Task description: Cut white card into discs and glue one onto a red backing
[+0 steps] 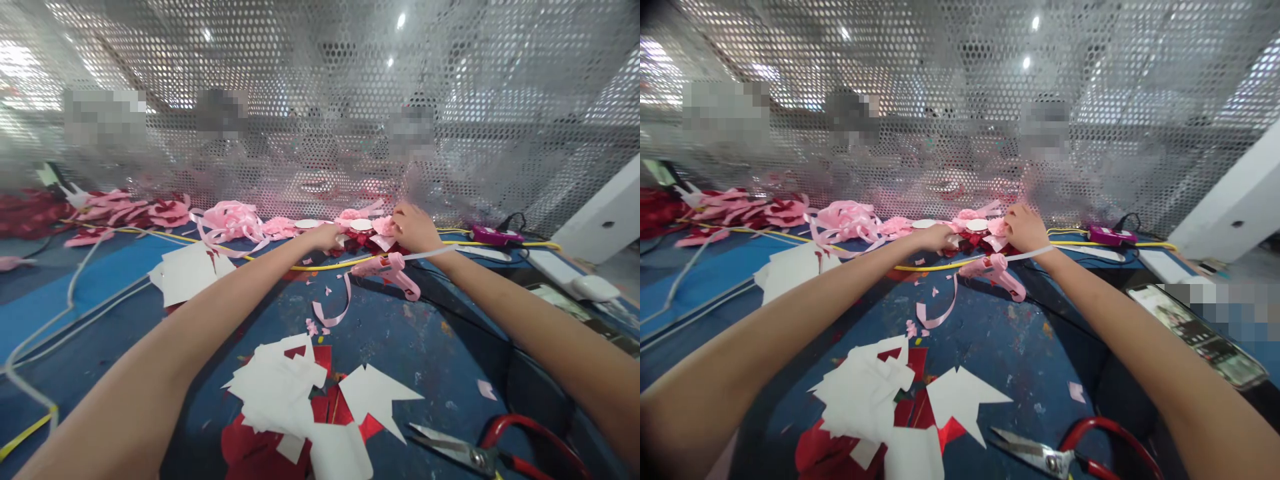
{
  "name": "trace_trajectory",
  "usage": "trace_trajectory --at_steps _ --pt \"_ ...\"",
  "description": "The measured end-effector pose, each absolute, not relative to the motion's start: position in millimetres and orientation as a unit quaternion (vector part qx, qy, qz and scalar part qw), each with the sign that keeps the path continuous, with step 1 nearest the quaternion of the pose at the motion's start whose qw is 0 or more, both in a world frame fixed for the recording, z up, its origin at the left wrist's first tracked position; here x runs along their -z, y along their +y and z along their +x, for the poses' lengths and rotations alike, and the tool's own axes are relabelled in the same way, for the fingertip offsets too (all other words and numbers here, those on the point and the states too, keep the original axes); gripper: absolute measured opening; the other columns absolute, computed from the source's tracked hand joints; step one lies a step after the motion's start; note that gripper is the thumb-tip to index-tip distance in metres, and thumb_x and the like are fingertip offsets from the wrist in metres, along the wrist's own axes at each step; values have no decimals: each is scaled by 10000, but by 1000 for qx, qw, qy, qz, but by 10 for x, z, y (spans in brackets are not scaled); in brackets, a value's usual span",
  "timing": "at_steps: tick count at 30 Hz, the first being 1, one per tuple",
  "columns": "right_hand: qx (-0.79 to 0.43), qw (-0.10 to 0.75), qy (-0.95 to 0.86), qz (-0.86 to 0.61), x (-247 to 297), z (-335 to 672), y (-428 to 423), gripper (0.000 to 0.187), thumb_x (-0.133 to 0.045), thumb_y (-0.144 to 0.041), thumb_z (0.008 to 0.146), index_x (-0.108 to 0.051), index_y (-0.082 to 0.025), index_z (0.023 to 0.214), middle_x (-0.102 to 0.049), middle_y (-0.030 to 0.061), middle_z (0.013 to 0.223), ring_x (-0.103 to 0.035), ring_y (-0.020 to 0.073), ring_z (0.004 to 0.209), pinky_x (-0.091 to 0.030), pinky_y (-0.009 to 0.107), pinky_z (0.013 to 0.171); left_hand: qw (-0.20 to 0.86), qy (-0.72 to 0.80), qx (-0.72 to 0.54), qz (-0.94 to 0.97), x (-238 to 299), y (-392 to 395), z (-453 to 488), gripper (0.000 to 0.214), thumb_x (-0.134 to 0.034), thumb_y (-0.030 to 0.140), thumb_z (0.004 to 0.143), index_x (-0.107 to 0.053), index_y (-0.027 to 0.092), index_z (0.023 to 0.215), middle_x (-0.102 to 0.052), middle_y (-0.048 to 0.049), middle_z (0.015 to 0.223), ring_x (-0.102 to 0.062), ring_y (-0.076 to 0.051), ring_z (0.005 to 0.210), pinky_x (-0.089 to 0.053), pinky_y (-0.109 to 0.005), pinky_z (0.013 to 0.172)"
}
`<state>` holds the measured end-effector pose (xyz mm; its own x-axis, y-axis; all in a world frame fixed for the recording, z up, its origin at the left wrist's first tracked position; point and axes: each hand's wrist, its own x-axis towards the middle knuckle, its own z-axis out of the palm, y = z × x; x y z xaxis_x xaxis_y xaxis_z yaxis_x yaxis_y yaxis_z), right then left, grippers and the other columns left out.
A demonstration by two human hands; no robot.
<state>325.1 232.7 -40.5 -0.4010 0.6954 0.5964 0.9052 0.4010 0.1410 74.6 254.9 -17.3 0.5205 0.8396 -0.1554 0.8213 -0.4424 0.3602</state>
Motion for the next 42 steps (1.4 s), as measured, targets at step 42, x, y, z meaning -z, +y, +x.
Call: trace_trajectory --at_steps 42 --pt "75 299 -819 -484 431 2950 2832 455 -437 -72 790 -524 -106 1235 -588 129 1223 -551 243 1092 -404 372 957 75 426 -75 898 260 2536 1017 121 -604 247 696 -692 170 725 -678 -47 742 -590 -190 700 -406 -262 678"
